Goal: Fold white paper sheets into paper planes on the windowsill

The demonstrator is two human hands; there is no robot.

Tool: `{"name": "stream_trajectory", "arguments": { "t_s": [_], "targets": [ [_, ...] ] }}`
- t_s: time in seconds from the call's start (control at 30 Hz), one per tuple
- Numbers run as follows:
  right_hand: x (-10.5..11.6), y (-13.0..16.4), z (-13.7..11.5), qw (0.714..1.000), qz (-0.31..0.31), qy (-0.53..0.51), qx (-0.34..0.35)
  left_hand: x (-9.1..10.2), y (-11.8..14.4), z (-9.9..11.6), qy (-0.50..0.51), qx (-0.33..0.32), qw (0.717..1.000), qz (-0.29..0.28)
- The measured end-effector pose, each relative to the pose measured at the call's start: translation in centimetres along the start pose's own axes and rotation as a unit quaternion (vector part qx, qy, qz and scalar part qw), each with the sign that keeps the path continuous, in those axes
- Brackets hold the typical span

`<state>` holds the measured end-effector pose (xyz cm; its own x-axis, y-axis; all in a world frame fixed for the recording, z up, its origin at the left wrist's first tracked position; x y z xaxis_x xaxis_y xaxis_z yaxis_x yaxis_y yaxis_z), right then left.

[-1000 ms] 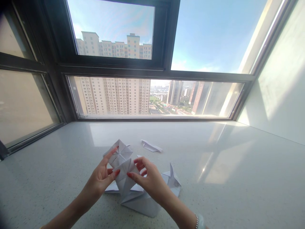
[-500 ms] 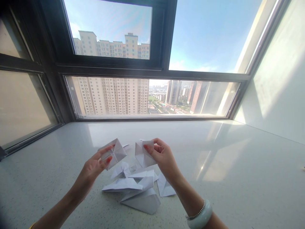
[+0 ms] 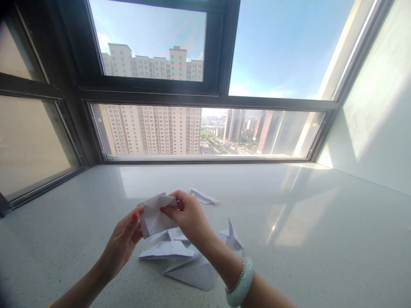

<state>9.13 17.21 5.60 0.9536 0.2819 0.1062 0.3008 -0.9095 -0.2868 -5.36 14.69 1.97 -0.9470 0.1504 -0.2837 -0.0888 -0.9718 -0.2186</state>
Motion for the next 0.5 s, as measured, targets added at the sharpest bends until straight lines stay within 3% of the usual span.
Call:
{"name": "stream_trajectory", "arguments": {
  "t_s": [0.07,0.27,0.4,0.5],
  "targets": [
    [-1.0,0.0,0.7,1.000,0.005,-0.007,-0.021,-0.1,0.2,0.0,-0.011,-0.009,1.000,0.003],
    [-2.6,0.1,2.9,0.998,0.051,-0.028,-0.039,-0.7,0.3,0.4,-0.019,-0.031,0.996,0.083],
    [-2.3,-0.2,3.5,0.996,0.047,-0.057,-0.040,-0.7,0.2,0.2,-0.003,-0.051,0.996,0.072],
    [-2.3,-0.4,3.9,0.994,0.044,-0.080,-0.057,0.0,0.1,-0.4,-0.047,-0.081,0.994,0.057]
  ]
}}
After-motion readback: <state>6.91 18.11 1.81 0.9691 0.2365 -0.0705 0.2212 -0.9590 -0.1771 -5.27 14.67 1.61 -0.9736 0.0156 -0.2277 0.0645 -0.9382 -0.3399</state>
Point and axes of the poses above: each hand's wrist, its own y-axis away from the middle knuckle, its own x-axis out of the back of the hand, z = x × y, the point moved 2 cm from there along -y, towards the middle knuckle, and after that the axes turned 5 degrees about y, right-handed, at the moved point
